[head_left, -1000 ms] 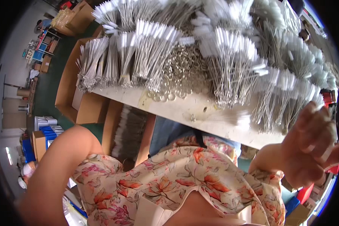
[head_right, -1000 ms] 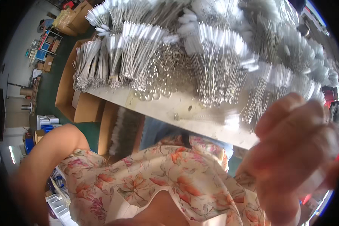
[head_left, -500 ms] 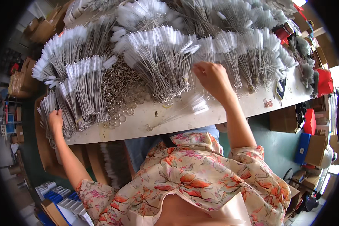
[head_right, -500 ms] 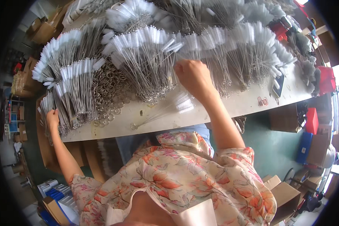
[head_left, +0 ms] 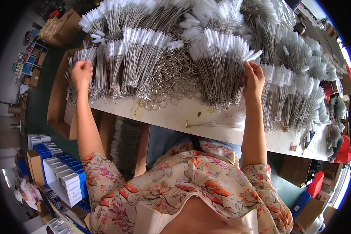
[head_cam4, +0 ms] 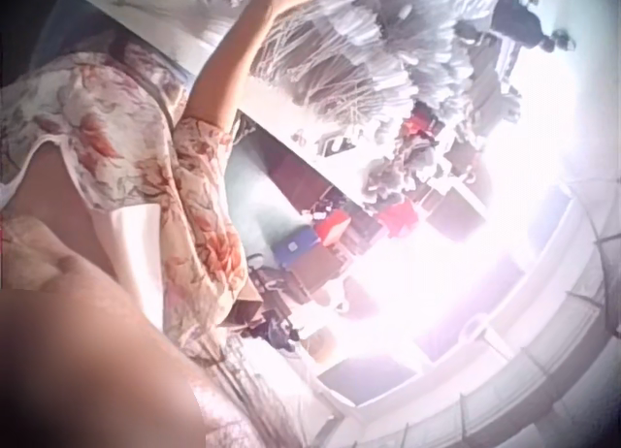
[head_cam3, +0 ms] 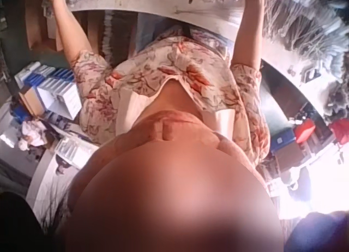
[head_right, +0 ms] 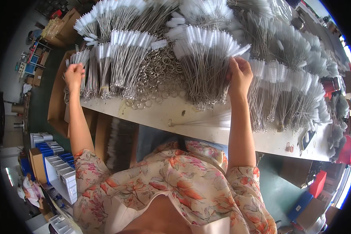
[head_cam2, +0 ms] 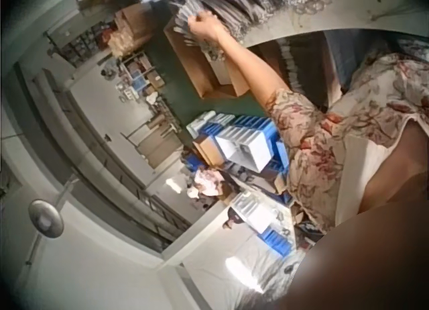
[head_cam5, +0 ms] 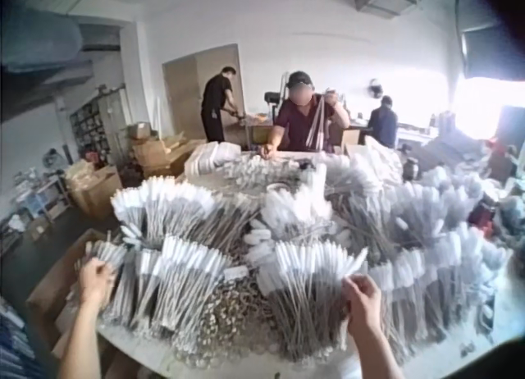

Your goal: Assembling small white brushes onto metal rings and organizing them.

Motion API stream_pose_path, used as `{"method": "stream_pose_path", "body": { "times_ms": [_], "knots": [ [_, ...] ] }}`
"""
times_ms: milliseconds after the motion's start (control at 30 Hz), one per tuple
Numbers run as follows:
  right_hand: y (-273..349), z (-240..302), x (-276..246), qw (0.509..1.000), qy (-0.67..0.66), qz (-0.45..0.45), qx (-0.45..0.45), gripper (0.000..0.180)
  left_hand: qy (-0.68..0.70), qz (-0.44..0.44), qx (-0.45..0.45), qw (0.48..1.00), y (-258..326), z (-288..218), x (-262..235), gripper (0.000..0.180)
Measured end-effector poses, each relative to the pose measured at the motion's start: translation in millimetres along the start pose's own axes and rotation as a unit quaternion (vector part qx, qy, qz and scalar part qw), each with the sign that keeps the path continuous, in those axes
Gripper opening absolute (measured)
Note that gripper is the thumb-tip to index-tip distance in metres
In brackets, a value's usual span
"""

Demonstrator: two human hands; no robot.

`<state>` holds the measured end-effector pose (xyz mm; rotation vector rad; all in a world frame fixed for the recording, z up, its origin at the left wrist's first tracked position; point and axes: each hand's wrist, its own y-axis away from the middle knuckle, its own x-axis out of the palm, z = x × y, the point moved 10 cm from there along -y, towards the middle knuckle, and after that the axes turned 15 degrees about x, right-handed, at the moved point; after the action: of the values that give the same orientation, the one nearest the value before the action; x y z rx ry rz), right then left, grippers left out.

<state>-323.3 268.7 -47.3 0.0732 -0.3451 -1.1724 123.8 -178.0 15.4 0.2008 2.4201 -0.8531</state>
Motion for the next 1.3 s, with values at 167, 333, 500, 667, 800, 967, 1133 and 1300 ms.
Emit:
{"method": "stream_pose_path", "body": {
  "times_ms": [167,333,500,667,800,967,1133,1300],
  "knots": [
    [1,23,-5,0.99,-0.128,0.045,0.023,0.016,0.059,0.009,0.153,0.986,6,-157,54,0.022],
    [14,117,-10,0.988,-0.115,0.013,-0.103,0.028,-0.149,0.221,0.26,0.928,27,-169,153,0.02],
    [20,173,-108,0.977,0.103,-0.054,-0.178,0.03,-0.134,0.239,0.278,0.921,18,-145,154,0.015],
    [21,119,-123,0.851,0.49,-0.143,-0.123,0.02,-0.142,0.194,0.251,0.938,2,-177,150,0.016],
    [21,89,-99,0.848,0.513,-0.118,-0.064,0.028,0.027,0.049,0.279,0.959,2,-229,126,0.021],
    [9,81,-83,0.816,0.554,-0.13,-0.104,0.024,0.196,-0.048,0.295,0.934,51,-302,83,0.024],
    [15,110,-108,0.909,0.367,-0.156,-0.122,0.018,0.403,0.058,0.263,0.875,144,-317,103,0.039],
    [22,183,-159,0.961,0.056,-0.147,-0.226,0.017,0.415,0.044,0.253,0.873,197,-262,148,0.051]
  ]
}}
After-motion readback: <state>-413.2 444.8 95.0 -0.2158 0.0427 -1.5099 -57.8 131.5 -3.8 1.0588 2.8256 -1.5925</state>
